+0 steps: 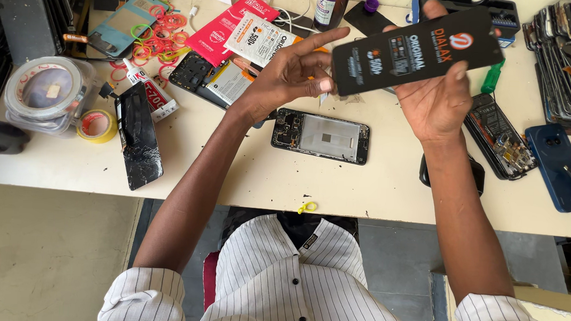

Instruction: The person places a battery into a mobile phone, connects the internal ribbon cables by hand, and places the phone's back cover onto the device.

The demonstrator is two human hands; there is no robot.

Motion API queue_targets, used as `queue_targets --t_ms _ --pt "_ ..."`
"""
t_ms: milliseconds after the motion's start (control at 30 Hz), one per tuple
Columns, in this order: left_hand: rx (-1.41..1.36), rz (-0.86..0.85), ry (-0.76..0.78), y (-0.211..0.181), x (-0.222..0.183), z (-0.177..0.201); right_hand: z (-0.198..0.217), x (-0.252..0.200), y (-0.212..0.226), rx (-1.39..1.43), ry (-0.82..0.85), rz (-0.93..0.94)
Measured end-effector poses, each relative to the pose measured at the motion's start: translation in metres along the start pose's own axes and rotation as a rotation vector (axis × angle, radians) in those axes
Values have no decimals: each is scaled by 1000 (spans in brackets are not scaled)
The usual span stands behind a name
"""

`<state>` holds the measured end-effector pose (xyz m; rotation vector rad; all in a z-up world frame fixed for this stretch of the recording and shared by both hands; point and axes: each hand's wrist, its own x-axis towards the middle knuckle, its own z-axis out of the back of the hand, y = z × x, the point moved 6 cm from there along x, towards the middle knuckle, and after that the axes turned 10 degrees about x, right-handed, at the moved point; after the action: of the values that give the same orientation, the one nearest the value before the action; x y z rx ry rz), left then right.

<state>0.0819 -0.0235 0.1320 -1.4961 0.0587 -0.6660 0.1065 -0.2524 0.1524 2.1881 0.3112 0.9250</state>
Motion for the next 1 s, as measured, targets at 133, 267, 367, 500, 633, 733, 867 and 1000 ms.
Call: queue_targets --t_ms 133,267,367,500,633,733,867,1000 --pt "19 39 125 -1 -3 -3 18 -4 -6 184 -94 14" --pt "163 114 183 2 -3 -9 30 -8 -7 230 -125 -45" --pt "257 124 167 2 -4 -7 32 -10 -5 73 -141 -23" --pt "404 122 174 8 -1 -2 26 -13 -1 -182 -79 14" --pt "581 141 155 22 1 -3 23 -15 -2 -289 -46 -5" --pt "617 38 154 25 2 -12 21 -15 -2 -348 -31 12" --pt "671 20 151 30 7 -26 19 -15 -4 -346 -63 -22" --pt "636 10 185 33 6 -36 10 -16 1 -432 -41 36"
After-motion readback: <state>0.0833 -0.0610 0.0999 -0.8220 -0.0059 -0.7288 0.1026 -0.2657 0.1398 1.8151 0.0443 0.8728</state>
